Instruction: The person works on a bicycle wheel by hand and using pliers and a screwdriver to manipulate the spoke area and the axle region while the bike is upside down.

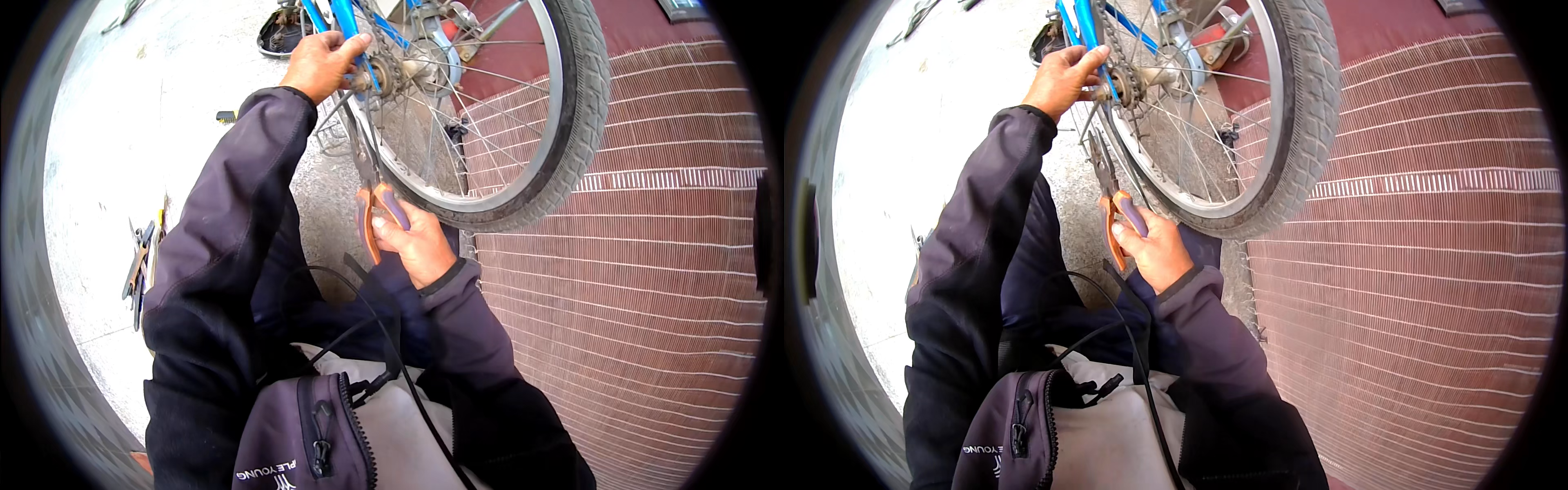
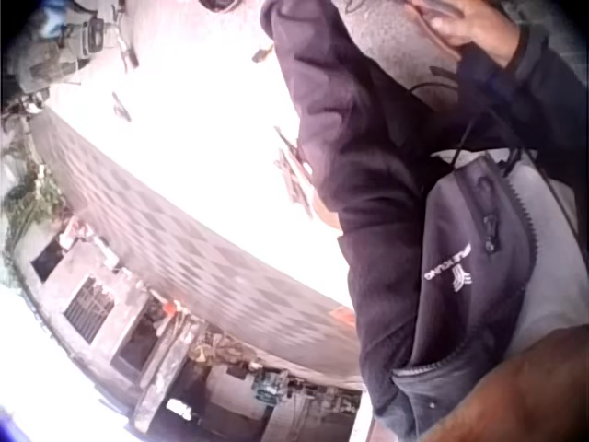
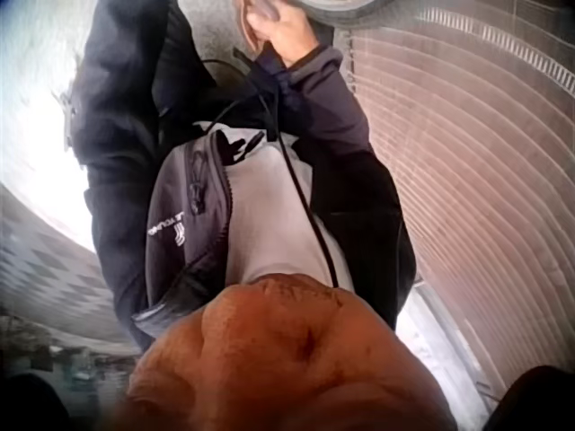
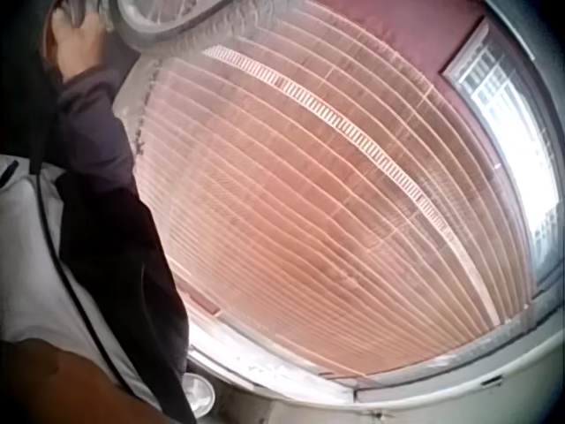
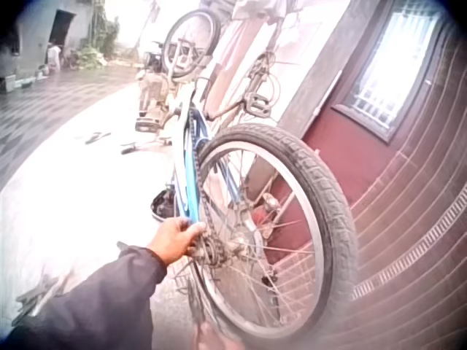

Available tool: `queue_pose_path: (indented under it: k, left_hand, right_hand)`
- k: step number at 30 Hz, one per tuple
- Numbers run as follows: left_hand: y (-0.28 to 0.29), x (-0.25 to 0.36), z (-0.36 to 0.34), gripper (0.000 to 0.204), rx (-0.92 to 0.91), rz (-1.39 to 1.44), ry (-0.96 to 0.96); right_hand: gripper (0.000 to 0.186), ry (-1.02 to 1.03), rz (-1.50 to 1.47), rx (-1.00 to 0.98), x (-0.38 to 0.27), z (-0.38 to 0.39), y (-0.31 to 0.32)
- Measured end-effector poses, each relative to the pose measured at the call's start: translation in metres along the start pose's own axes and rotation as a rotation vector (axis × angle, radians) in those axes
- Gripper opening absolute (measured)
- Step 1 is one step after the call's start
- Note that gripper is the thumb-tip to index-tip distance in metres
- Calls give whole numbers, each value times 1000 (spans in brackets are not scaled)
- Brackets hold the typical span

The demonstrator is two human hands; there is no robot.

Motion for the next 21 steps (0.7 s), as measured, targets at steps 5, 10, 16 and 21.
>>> queue_pose_path:
  k: [5,10,16,21]
  left_hand:
    - [-2,2,-1,48,-11,-3,8]
    - [-4,3,3,50,15,-26,-8]
    - [-2,3,0,57,-49,-2,33]
    - [-5,3,1,63,-17,-26,33]
  right_hand:
    - [32,48,210,144,-9,-1,15]
    - [31,54,603,218,2,3,19]
    - [27,-42,993,149,64,-38,4]
    - [34,-103,1065,213,107,-73,9]
Point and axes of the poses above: each hand's wrist, its own z-axis away from the middle knuckle, its own y-axis out of the back of the hand, x = y × z, the point moved 8 cm from there along -z, towards the middle knuckle, and after that the axes turned 4 degrees about x, right-handed, at the moved point
